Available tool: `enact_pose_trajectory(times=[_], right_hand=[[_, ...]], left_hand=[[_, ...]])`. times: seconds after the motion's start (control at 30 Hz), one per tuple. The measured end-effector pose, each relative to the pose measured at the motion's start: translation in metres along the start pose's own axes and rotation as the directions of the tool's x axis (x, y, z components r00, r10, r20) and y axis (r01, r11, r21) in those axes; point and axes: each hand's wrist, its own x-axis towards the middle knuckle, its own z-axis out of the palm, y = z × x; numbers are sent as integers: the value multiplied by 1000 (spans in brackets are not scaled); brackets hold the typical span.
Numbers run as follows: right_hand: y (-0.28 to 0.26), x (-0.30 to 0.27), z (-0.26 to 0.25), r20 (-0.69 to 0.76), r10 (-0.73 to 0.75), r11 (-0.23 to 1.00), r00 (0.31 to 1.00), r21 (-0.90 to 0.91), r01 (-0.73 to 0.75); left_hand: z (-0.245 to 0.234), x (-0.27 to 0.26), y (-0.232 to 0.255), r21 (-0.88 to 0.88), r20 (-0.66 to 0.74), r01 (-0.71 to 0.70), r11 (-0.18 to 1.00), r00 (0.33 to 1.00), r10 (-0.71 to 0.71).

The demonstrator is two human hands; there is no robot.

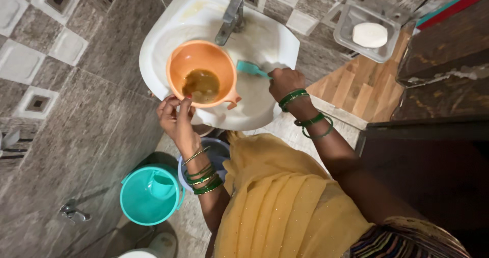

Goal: The person scrubs the inside of an orange plastic bowl with a blue brush while holding it under a running tap in a bathroom sink. The person repeatedly rinses the brush and the bowl, ensuring the interior is cleaned.

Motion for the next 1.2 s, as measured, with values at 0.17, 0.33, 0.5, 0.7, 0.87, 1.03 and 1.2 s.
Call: enact_pose_trajectory(times=[0.17, 0.33, 0.5, 0.7, 0.87, 1.03, 1.2], right_hand=[[-21, 30, 28, -12, -40, 999, 999, 26, 40], [-56, 62, 78, -137, -254, 967, 957, -56, 248], [-38, 41, 51, -63, -197, 978, 978, -86, 192], [4, -16, -44, 202, -140, 942, 969, -274, 193], [-12, -4, -25, 90, -193, 947, 977, -243, 209], [-20, 26, 24, -212, -408, 907, 888, -205, 368], [-17, 15, 19, -130, -254, 953, 958, -202, 226]], left_hand=[[-1, 2, -4, 9, -20, -10, 1000, 1000, 11], [5, -2, 1, 23, -44, -17, 1000, 999, 18], [10, -7, 7, 61, 20, -23, 998, 1000, 22], [15, -9, 9, 50, 53, -6, 999, 999, 3], [17, -9, 10, 66, 54, -13, 998, 998, 10], [18, -8, 11, 41, 40, -9, 999, 999, 8], [19, -8, 10, 57, 59, -14, 998, 998, 10]])
